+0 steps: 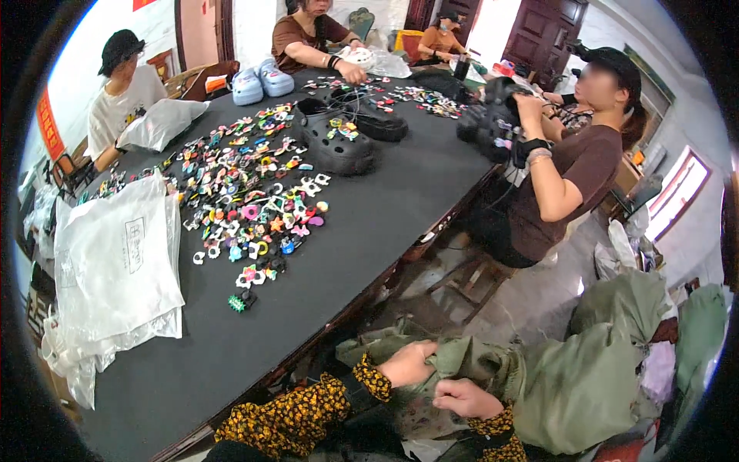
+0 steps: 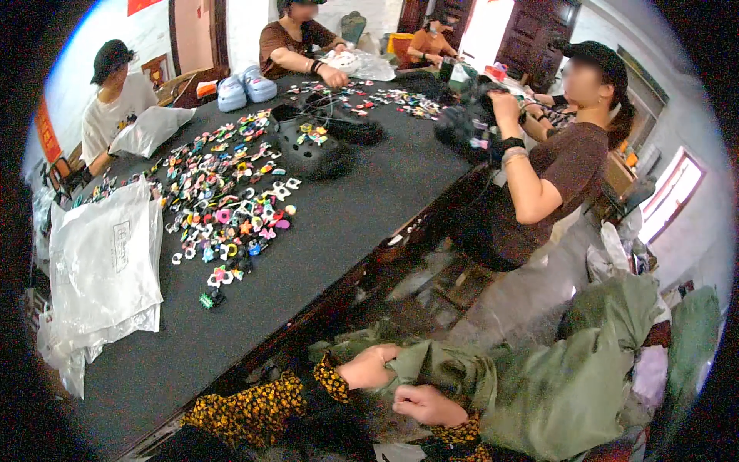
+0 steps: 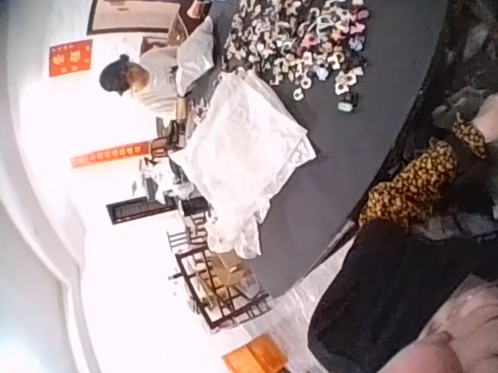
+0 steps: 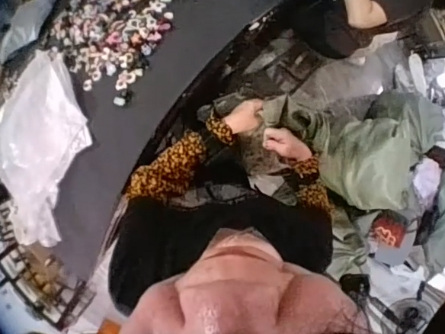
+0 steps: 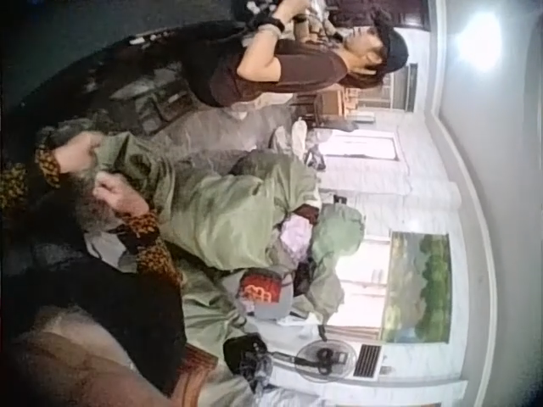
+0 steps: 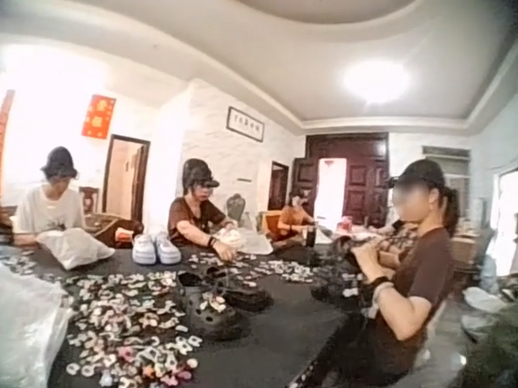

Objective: Decorate and package foam clogs with various accessories.

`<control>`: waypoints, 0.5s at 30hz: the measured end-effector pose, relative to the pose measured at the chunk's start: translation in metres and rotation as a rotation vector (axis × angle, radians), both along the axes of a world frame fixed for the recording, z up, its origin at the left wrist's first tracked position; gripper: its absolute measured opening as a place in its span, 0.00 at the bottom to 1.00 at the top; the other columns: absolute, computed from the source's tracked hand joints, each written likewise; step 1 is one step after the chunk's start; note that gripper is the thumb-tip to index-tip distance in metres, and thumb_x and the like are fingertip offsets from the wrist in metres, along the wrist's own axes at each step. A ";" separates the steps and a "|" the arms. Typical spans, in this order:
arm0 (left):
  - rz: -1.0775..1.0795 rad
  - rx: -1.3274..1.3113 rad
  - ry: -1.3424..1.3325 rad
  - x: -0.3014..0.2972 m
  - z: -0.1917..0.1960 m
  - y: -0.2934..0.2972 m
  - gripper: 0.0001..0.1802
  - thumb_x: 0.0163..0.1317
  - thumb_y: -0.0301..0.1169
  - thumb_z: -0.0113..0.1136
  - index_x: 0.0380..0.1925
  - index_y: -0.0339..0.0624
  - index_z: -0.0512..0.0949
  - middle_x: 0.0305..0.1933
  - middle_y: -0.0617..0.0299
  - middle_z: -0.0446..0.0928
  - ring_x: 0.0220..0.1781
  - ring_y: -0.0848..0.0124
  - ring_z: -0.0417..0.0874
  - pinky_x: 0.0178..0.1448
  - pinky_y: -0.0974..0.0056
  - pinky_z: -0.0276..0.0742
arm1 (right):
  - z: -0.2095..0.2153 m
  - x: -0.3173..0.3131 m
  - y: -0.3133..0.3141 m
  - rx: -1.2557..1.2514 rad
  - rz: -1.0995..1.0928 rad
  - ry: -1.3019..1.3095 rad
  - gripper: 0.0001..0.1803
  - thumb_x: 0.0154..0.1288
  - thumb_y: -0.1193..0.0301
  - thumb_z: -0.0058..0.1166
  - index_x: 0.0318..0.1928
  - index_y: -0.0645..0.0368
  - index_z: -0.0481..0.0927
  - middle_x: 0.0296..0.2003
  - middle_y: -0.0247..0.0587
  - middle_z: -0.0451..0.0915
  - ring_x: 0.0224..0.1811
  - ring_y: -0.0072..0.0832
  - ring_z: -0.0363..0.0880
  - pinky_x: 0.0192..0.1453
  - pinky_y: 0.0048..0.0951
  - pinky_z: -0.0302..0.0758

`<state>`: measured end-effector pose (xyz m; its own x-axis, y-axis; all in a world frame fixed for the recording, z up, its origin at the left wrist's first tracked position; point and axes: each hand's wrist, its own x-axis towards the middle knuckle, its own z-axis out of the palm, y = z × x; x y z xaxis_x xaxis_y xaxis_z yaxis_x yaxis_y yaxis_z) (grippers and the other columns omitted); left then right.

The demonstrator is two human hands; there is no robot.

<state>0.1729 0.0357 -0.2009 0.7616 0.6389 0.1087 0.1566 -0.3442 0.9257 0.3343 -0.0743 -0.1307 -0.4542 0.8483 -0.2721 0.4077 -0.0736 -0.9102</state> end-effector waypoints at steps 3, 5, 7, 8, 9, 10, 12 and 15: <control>0.116 -0.084 -0.033 0.000 0.003 -0.001 0.20 0.49 0.26 0.56 0.45 0.35 0.75 0.41 0.40 0.78 0.48 0.45 0.78 0.50 0.52 0.74 | 0.003 -0.008 0.001 0.070 0.066 -0.059 0.09 0.65 0.67 0.53 0.32 0.60 0.72 0.20 0.39 0.71 0.22 0.25 0.66 0.28 0.30 0.66; 0.242 -0.101 0.014 0.000 -0.007 0.003 0.16 0.50 0.26 0.55 0.41 0.34 0.75 0.39 0.38 0.78 0.45 0.42 0.78 0.48 0.50 0.75 | 0.005 -0.011 -0.005 0.038 0.053 -0.082 0.09 0.65 0.67 0.54 0.32 0.60 0.73 0.20 0.39 0.71 0.22 0.25 0.67 0.28 0.30 0.67; 0.332 -0.110 0.060 0.002 -0.023 0.013 0.16 0.50 0.26 0.55 0.41 0.34 0.75 0.39 0.37 0.78 0.45 0.41 0.78 0.49 0.50 0.75 | 0.006 -0.010 -0.009 0.007 0.041 -0.107 0.09 0.64 0.67 0.54 0.32 0.60 0.73 0.20 0.40 0.70 0.22 0.25 0.68 0.28 0.30 0.67; 0.425 -0.120 0.111 0.001 -0.032 0.017 0.16 0.50 0.26 0.54 0.40 0.33 0.75 0.40 0.37 0.78 0.45 0.40 0.78 0.49 0.49 0.74 | 0.005 -0.007 -0.013 0.037 0.020 -0.136 0.08 0.64 0.69 0.53 0.32 0.60 0.73 0.21 0.39 0.71 0.24 0.24 0.69 0.30 0.29 0.68; 0.466 -0.111 0.156 0.001 -0.038 0.025 0.17 0.49 0.26 0.54 0.42 0.33 0.75 0.40 0.36 0.78 0.45 0.39 0.78 0.51 0.49 0.74 | 0.005 -0.001 -0.019 0.062 -0.010 -0.169 0.07 0.63 0.70 0.53 0.32 0.60 0.73 0.22 0.37 0.72 0.25 0.23 0.70 0.32 0.27 0.69; 0.511 -0.202 0.184 -0.003 -0.037 0.030 0.18 0.48 0.25 0.54 0.42 0.33 0.76 0.40 0.36 0.78 0.46 0.40 0.78 0.52 0.50 0.74 | 0.005 0.005 -0.023 0.045 -0.017 -0.167 0.07 0.63 0.70 0.53 0.32 0.60 0.73 0.22 0.37 0.72 0.25 0.23 0.70 0.32 0.27 0.69; 0.550 -0.100 0.026 -0.009 -0.056 0.040 0.19 0.48 0.23 0.53 0.43 0.33 0.76 0.40 0.36 0.78 0.47 0.40 0.78 0.52 0.51 0.74 | 0.006 0.019 -0.031 0.066 -0.276 -0.074 0.03 0.61 0.74 0.52 0.31 0.60 0.74 0.25 0.33 0.73 0.29 0.20 0.71 0.36 0.25 0.70; 0.492 -0.125 0.056 -0.015 -0.061 0.054 0.20 0.48 0.23 0.53 0.44 0.34 0.77 0.41 0.37 0.78 0.48 0.42 0.78 0.52 0.52 0.75 | 0.006 0.055 -0.030 0.098 -0.491 -0.025 0.00 0.58 0.77 0.51 0.31 0.59 0.74 0.26 0.29 0.72 0.29 0.20 0.69 0.36 0.23 0.68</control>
<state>0.1582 0.0893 -0.2621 0.3699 0.9288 -0.0238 0.3234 -0.1046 0.9405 0.3895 -0.1039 -0.1242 0.0112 0.9824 -0.1865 0.3681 -0.1774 -0.9127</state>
